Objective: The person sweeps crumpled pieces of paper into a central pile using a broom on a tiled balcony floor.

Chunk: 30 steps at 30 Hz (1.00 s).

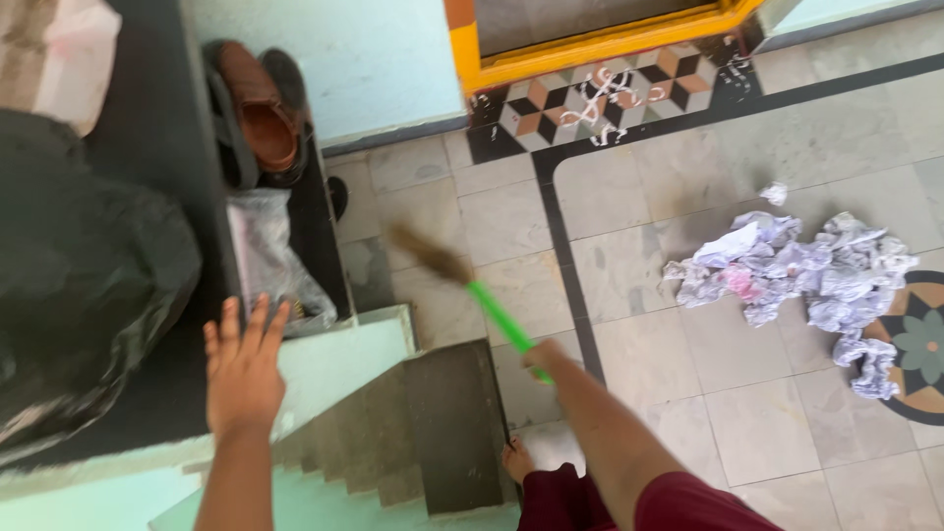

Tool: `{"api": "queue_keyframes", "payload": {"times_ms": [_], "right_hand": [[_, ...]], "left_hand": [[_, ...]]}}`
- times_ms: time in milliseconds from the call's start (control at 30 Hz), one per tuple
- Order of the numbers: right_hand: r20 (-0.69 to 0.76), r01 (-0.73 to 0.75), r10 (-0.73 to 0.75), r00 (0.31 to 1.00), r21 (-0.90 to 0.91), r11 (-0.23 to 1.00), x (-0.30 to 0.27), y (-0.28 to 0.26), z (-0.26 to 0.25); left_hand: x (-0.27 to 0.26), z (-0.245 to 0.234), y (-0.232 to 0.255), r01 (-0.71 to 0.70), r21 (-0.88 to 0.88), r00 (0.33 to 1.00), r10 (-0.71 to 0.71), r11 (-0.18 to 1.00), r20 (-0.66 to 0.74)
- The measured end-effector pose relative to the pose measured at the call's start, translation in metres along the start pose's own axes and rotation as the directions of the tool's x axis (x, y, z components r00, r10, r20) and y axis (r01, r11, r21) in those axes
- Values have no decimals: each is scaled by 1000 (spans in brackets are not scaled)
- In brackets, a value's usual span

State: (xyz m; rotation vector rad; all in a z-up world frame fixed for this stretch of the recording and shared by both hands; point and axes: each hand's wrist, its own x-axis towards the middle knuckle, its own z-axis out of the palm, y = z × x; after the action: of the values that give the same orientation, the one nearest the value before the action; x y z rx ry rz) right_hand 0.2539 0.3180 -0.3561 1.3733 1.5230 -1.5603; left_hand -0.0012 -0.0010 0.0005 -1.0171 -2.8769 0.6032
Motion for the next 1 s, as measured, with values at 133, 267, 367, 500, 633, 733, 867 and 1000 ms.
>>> {"api": "queue_keyframes", "payload": {"times_ms": [133,267,367,500,633,733,867,1000], "right_hand": [[-186,-35,21,982,-68,997,-14,11,-24],[-266,105,-167,949,-235,966,-46,14,24],[-144,156,-183,972,-181,971,-70,7,65],[-23,160,-168,985,-205,966,-80,5,77],[-21,72,-74,997,-107,992,-65,24,63],[-76,-49,48,996,-9,999,-50,36,46],[-156,-25,53,986,174,984,-31,4,32],[66,71,-124,990,527,847,-29,-106,65]], "left_hand": [[-5,-7,2,-32,97,999,31,995,16],[-7,-13,1,-99,-33,995,100,994,12],[-7,-12,-1,-159,30,987,159,987,-21],[-7,-7,-2,-205,59,977,208,977,-39],[-4,1,-4,-200,-62,976,194,978,-101],[-2,11,-9,-197,-102,974,183,975,-133],[3,18,-12,-199,-129,971,178,971,-162],[15,10,-12,-165,-111,981,151,980,-124]]}}
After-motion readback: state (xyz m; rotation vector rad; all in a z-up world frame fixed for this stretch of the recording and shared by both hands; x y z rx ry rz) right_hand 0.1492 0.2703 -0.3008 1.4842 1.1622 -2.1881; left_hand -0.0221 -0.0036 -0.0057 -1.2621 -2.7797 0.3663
